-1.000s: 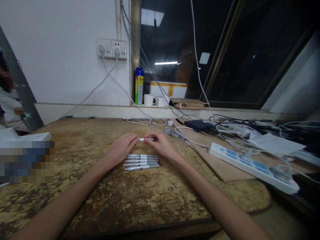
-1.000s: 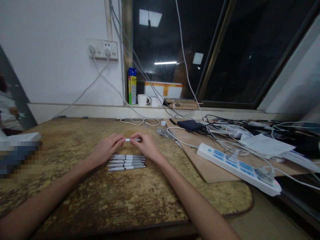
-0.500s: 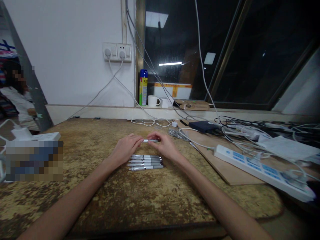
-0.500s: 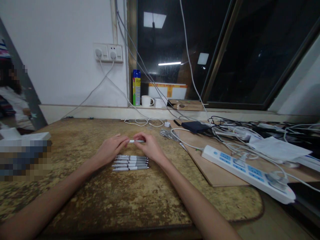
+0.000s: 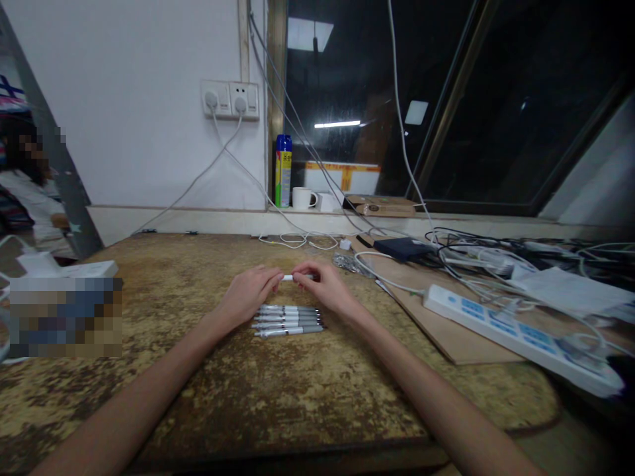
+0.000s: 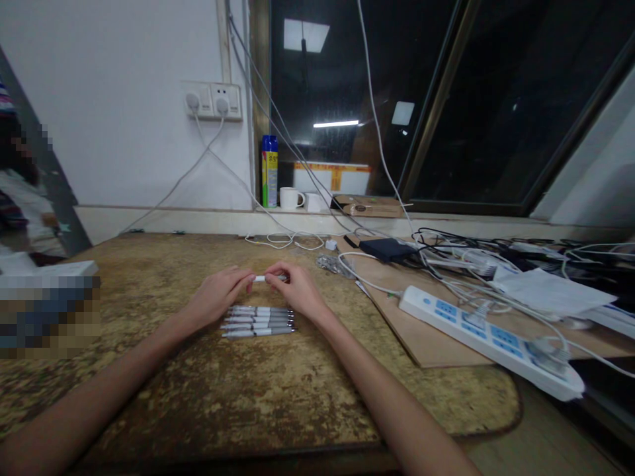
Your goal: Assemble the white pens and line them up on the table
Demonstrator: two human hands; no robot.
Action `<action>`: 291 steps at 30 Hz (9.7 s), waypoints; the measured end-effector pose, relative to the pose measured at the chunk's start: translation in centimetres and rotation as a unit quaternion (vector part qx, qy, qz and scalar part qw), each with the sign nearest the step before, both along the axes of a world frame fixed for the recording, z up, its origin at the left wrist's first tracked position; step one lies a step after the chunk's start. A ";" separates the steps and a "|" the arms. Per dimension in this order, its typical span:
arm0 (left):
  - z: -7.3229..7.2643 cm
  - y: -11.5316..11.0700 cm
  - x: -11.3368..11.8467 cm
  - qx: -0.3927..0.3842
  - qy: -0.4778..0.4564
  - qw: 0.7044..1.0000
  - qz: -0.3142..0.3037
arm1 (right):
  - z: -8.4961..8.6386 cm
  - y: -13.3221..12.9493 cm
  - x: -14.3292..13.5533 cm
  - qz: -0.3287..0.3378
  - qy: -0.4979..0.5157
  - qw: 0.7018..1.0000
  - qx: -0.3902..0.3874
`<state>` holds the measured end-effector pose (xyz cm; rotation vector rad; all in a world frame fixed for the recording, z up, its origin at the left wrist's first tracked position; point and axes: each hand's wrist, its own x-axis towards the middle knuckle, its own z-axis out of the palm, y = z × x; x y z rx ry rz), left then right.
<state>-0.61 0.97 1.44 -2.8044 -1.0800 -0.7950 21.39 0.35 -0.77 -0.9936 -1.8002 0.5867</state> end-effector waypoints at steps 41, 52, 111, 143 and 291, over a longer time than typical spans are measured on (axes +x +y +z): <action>-1.2 3.1 -1.4 -0.188 -0.269 0.944 -0.034 | 0.8 0.4 2.9 -0.066 0.161 0.980 -0.097; -1.3 3.2 -1.5 -0.185 -0.275 0.943 -0.034 | 0.3 1.2 3.6 -0.048 0.216 0.969 -0.109; -1.8 3.6 -2.0 -0.130 -0.229 0.965 0.008 | 2.5 -0.2 2.9 -0.071 0.132 0.988 0.023; -1.7 3.5 -1.8 -0.142 -0.223 0.964 0.018 | 2.7 -0.1 3.9 -0.087 0.136 0.986 0.030; -0.5 2.5 -1.2 -0.247 -0.274 0.927 -0.069 | 1.4 -0.2 1.5 -0.054 0.199 0.977 -0.054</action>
